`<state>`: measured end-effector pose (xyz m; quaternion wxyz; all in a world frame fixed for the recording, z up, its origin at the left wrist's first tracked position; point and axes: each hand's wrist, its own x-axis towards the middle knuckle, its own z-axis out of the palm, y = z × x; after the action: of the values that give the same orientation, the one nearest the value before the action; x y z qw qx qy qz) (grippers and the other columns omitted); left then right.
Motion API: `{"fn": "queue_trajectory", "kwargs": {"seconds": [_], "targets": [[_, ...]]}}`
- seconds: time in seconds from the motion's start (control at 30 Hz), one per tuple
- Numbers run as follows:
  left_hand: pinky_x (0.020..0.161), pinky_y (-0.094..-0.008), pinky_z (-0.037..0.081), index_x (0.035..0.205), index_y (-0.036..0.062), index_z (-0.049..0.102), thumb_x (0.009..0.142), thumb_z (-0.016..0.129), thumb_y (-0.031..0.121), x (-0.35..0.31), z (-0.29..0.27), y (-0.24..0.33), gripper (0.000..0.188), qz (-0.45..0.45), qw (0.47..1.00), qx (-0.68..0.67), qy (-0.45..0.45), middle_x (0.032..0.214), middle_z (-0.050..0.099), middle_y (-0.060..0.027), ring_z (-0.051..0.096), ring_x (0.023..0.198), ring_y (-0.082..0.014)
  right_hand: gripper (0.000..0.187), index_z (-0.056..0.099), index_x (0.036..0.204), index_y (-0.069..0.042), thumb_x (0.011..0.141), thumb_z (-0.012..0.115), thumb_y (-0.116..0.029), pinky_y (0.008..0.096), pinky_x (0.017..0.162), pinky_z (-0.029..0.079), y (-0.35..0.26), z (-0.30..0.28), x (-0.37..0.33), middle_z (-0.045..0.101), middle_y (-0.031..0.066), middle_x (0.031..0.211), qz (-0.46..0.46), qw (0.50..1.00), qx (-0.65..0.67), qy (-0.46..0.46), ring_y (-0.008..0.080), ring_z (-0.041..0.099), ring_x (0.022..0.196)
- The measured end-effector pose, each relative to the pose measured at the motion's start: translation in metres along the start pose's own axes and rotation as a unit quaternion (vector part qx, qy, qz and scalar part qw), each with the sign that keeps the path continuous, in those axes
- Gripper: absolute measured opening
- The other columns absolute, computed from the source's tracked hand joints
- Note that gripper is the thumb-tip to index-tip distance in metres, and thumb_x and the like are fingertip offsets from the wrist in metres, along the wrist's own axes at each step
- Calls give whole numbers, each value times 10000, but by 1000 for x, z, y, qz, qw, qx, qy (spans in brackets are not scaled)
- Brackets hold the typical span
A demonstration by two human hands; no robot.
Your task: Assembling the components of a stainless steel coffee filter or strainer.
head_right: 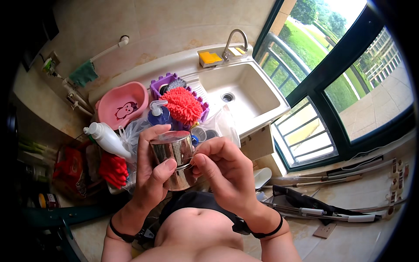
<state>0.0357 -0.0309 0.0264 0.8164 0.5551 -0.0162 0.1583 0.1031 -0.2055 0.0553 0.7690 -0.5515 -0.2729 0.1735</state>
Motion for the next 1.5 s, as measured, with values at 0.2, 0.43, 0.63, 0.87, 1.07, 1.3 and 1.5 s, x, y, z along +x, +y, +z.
{"fn": "queue_trajectory", "kwargs": {"seconds": [0.2,0.43,0.63,0.87,1.07,1.3,1.5], "targets": [[970,-332,496,1395,44,450,937,675,91,-2,0,-2,513,35,998,43,22,1213,543,-89,549,1058,-143,84,582,1162,32,1081,603,21,246,830,558,0,3,1,647,52,1067,-11,999,-30,-18,88,646,911],[1015,-343,482,1432,20,448,977,763,236,-2,0,-4,594,104,981,159,42,1275,539,-114,554,1142,-167,90,542,1191,26,1101,544,20,255,859,547,9,5,-4,624,91,1143,-54,998,-24,-10,105,631,948],[1046,-361,475,1476,15,427,963,772,222,0,1,-6,652,131,981,128,69,1302,546,-119,558,1158,-175,98,535,1207,21,1114,537,-9,273,907,537,15,7,-5,628,110,1185,-85,996,-32,14,116,629,971],[1011,-338,493,1436,30,432,947,743,154,6,2,1,593,110,986,117,53,1256,572,-112,576,1116,-161,103,539,1213,19,1115,535,-11,269,897,542,12,6,0,622,96,1198,-86,996,-25,-6,108,629,973],[968,-326,508,1378,37,441,965,737,147,8,3,7,519,100,986,121,59,1205,600,-103,588,1071,-143,111,551,1211,33,1102,548,11,260,895,546,7,6,3,610,95,1197,-78,996,-36,-15,102,630,988],[954,-320,512,1377,34,448,986,728,144,9,4,8,493,113,985,112,62,1202,599,-101,590,1066,-142,90,565,1181,44,1092,548,40,262,881,564,7,5,5,610,110,1190,-97,993,-61,-19,109,647,985],[949,-321,515,1361,29,475,990,733,163,9,2,8,471,145,974,158,72,1218,589,-102,592,1062,-146,90,564,1184,36,1097,543,34,265,888,566,8,6,4,622,105,1185,-85,995,-53,-16,108,653,986]]}}
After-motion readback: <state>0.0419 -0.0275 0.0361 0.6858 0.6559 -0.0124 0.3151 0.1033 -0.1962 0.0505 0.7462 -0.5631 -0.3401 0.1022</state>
